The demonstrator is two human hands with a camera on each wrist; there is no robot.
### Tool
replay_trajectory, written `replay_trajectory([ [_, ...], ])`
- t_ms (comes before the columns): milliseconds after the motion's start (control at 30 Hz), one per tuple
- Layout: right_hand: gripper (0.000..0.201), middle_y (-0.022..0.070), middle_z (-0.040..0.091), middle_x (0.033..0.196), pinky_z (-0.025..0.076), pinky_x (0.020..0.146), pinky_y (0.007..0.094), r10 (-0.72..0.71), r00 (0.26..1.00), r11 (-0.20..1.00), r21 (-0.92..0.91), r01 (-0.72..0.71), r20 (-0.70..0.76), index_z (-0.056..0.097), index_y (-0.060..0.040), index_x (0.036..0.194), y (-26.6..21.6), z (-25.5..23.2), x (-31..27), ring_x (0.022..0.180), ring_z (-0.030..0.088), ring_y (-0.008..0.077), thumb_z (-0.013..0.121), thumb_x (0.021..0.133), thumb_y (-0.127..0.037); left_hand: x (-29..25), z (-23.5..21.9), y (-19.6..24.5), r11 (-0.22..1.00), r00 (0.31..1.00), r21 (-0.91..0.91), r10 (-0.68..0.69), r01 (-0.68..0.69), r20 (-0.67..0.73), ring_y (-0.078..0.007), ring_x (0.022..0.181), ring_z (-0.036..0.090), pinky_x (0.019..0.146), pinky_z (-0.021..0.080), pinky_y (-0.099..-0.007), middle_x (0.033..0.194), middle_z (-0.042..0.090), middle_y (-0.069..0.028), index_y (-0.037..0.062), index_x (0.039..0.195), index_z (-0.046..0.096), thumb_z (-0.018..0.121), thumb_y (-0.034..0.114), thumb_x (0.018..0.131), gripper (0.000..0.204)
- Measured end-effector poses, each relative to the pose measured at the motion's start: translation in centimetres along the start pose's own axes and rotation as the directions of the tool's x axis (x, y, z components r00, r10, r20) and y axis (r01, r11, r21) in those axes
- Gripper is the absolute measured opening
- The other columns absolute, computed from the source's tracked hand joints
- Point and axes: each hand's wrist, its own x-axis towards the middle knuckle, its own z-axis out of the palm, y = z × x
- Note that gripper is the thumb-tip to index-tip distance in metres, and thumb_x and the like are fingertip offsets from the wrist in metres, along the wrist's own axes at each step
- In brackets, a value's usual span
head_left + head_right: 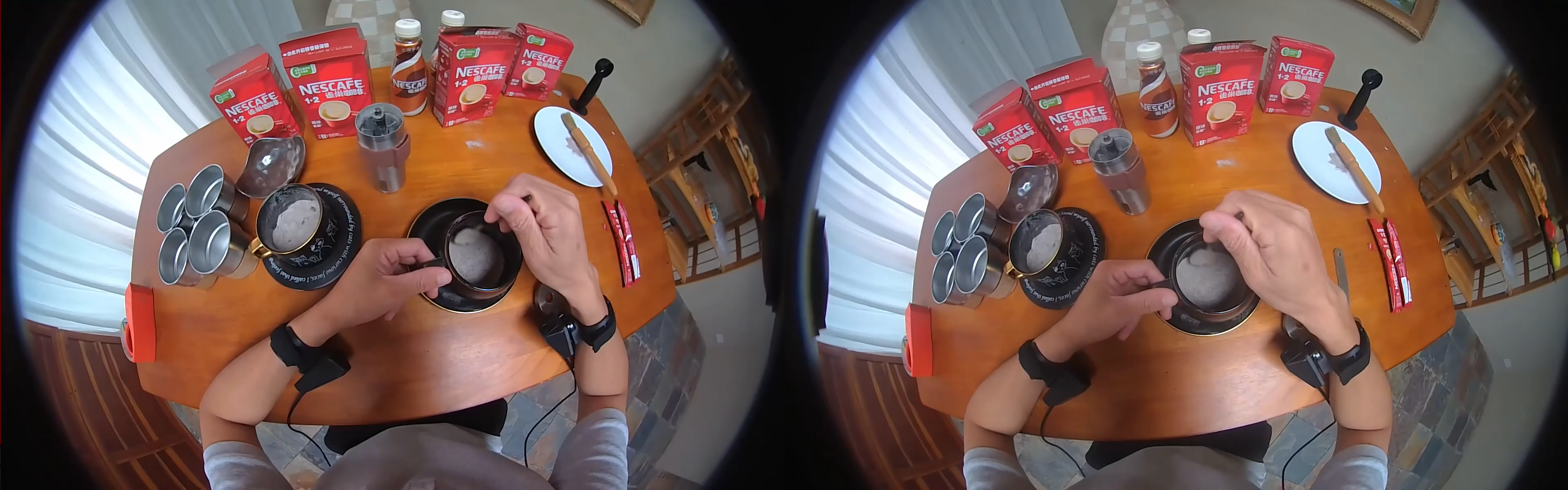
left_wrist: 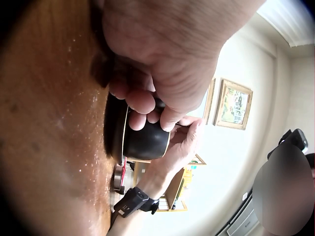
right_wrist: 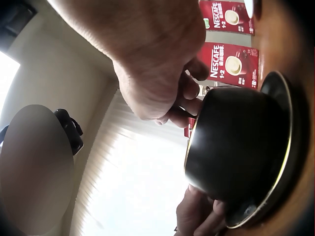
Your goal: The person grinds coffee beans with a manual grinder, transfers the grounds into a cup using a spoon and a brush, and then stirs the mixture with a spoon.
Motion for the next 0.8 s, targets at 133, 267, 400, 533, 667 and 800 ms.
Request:
replay_trajectory([
  [133, 0.022, 0.0132, 0.067, 0.077, 0.051, 0.066, 0.0388, -0.060, 0.998, 0.996, -0.058, 0.061, 0.019, 0.066, 0.0014, 0.087, 0.0, 0.1, 0.2, 0.071, 0.066, 0.0310, 0.068, 0.101, -0.016, 0.0, 0.1, 0.1, 1.000, 1.000, 0.003, 0.000, 0.000, -0.007, -0.0025, 0.047, 0.051, 0.039, 0.036, -0.0206, 0.079, 0.072, -0.0015, 0.0028, 0.092, 0.070, 0.074, 0.021, 0.099, 0.020],
  [267, 0.021, 0.0139, 0.066, 0.077, 0.051, 0.065, 0.0394, -0.101, 0.995, 0.994, -0.045, 0.101, 0.002, 0.066, 0.0010, 0.087, 0.0, 0.2, 0.2, 0.071, 0.065, 0.0324, 0.070, 0.099, -0.016, 0.1, 0.1, 0.0, 1.000, 1.000, -0.004, 0.004, -0.004, -0.005, -0.0037, 0.045, 0.051, 0.038, 0.035, -0.0207, 0.081, 0.074, -0.0050, 0.0004, 0.096, 0.070, 0.072, 0.015, 0.099, 0.015],
  [400, 0.020, 0.0141, 0.065, 0.077, 0.051, 0.064, 0.0399, -0.144, 0.990, 0.986, -0.088, 0.143, -0.004, 0.067, 0.0004, 0.087, 0.5, 0.8, 0.2, 0.071, 0.065, 0.0327, 0.071, 0.098, -0.016, 0.0, 0.0, 0.1, 1.000, 1.000, 0.001, 0.009, -0.009, -0.001, -0.0038, 0.045, 0.051, 0.038, 0.035, -0.0208, 0.081, 0.074, -0.0050, 0.0007, 0.096, 0.070, 0.072, 0.015, 0.100, 0.015],
  [533, 0.020, 0.0136, 0.065, 0.076, 0.051, 0.063, 0.0401, -0.170, 0.985, 0.981, -0.091, 0.169, 0.003, 0.067, 0.0003, 0.087, 0.4, 0.5, 0.1, 0.070, 0.065, 0.0326, 0.072, 0.097, -0.016, 0.0, 0.0, 0.2, 1.000, 1.000, -0.014, 0.008, -0.008, 0.004, -0.0032, 0.045, 0.050, 0.038, 0.035, -0.0204, 0.080, 0.073, -0.0036, 0.0016, 0.095, 0.070, 0.073, 0.017, 0.100, 0.017],
  [667, 0.020, 0.0136, 0.065, 0.076, 0.051, 0.062, 0.0404, -0.223, 0.973, 0.971, -0.098, 0.217, -0.051, 0.068, 0.0000, 0.086, 0.9, 1.1, 0.3, 0.068, 0.065, 0.0328, 0.072, 0.096, -0.016, 0.0, 0.1, 0.0, 1.000, 1.000, -0.026, 0.011, -0.011, -0.006, -0.0017, 0.045, 0.049, 0.039, 0.034, -0.0200, 0.078, 0.072, -0.0007, 0.0031, 0.093, 0.071, 0.074, 0.022, 0.100, 0.020],
  [800, 0.019, 0.0135, 0.065, 0.077, 0.051, 0.061, 0.0405, -0.216, 0.976, 0.967, -0.137, 0.216, 0.017, 0.068, -0.0004, 0.086, 0.4, 0.5, 0.1, 0.068, 0.065, 0.0327, 0.073, 0.095, -0.017, 0.0, 0.1, 0.0, 1.000, 1.000, -0.022, 0.018, -0.018, -0.007, -0.0019, 0.045, 0.049, 0.039, 0.034, -0.0201, 0.078, 0.072, -0.0012, 0.0028, 0.094, 0.072, 0.074, 0.022, 0.100, 0.020],
])
